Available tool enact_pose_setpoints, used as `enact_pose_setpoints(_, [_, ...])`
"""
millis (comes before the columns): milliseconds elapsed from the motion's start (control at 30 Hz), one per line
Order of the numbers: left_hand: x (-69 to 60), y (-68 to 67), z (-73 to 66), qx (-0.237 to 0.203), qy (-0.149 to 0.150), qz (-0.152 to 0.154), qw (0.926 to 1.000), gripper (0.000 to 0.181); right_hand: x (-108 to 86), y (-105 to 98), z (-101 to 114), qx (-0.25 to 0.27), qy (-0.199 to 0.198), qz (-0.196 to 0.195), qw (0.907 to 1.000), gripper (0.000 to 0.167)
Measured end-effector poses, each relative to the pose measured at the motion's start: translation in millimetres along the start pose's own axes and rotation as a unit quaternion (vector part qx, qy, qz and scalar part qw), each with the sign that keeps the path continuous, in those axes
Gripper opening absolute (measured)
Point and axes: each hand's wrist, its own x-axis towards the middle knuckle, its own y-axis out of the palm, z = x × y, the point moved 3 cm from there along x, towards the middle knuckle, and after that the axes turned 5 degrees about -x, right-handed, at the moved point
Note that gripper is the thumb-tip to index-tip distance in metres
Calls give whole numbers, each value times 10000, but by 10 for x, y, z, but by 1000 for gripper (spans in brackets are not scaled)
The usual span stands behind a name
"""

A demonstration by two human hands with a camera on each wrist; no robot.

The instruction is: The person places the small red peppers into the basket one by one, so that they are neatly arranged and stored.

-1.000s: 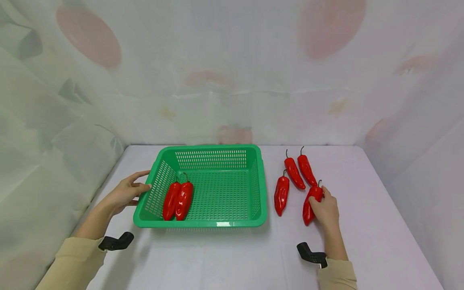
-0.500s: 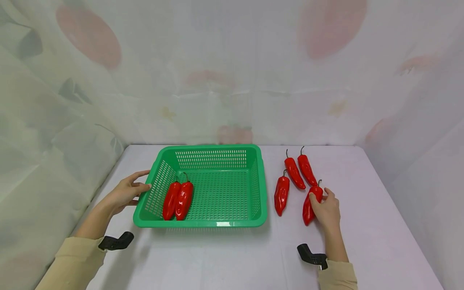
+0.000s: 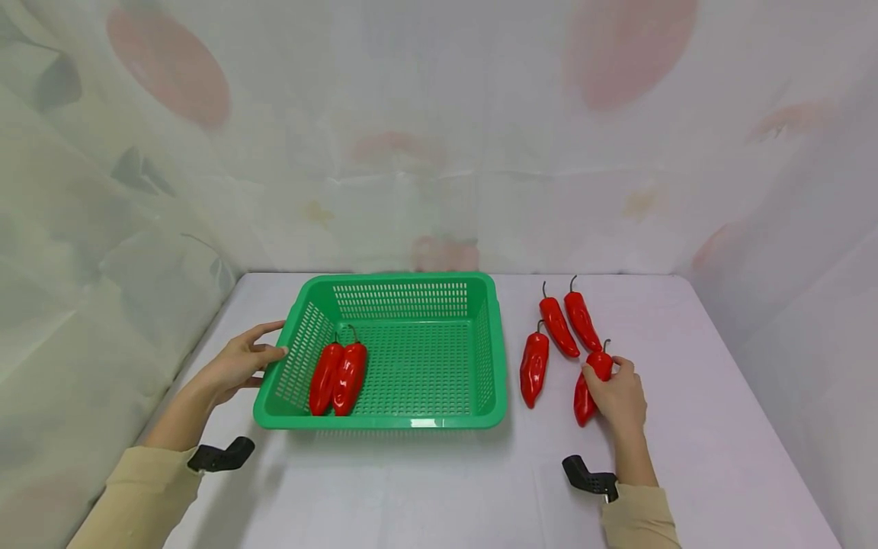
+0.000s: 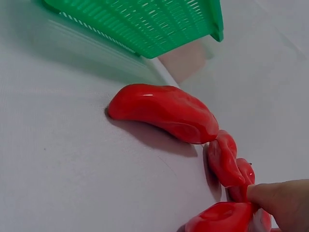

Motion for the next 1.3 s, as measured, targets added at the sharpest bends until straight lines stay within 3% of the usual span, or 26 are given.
enact_pose_setpoints(500, [15, 1, 12, -2, -13, -20, 10000, 66, -28, -57, -16, 59, 96, 77, 9999, 71])
enact_pose_setpoints(1000, [0, 1, 8, -53, -13, 8, 10000, 66, -98, -191, 49, 342, -288, -95, 9990, 70])
enact_pose_setpoints(1100, [-4, 0, 4, -45, -17, 3, 10000, 66, 5, -135, -16, 410, -424, -150, 9981, 75])
enact_pose_setpoints(1300, [-1, 1, 7, -32, -39, -24, 10000, 67, 402, 80, -296, 314, -771, -329, 9960, 89])
